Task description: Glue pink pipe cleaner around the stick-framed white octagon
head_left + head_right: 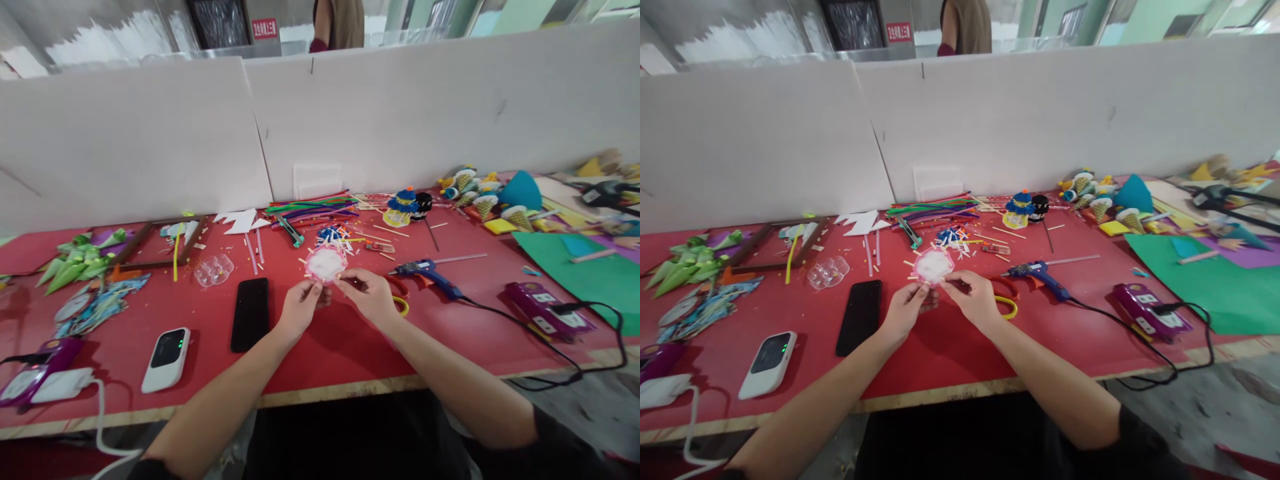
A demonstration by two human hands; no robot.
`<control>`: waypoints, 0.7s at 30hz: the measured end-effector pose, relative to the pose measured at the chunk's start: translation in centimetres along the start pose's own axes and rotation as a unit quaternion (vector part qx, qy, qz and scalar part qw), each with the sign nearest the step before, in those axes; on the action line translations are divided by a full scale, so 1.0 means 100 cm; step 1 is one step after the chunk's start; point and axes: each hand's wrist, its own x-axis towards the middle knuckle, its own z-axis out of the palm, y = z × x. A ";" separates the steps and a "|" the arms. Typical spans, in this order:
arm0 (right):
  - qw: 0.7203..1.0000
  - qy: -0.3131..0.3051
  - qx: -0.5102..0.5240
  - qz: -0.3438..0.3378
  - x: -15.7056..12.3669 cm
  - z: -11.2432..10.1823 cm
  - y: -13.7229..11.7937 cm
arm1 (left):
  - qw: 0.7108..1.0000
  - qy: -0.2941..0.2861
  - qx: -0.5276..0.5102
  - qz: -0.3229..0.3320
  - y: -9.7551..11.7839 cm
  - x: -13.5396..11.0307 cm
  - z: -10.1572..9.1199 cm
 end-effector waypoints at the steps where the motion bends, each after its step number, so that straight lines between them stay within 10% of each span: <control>1: 1.000 0.000 -0.002 0.001 0.000 0.000 0.000 | 1.000 0.000 -0.001 0.000 0.000 0.000 0.000; 21: 1.000 0.001 -0.006 0.008 0.001 -0.002 -0.001 | 0.993 0.002 -0.111 -0.050 0.002 -0.001 0.003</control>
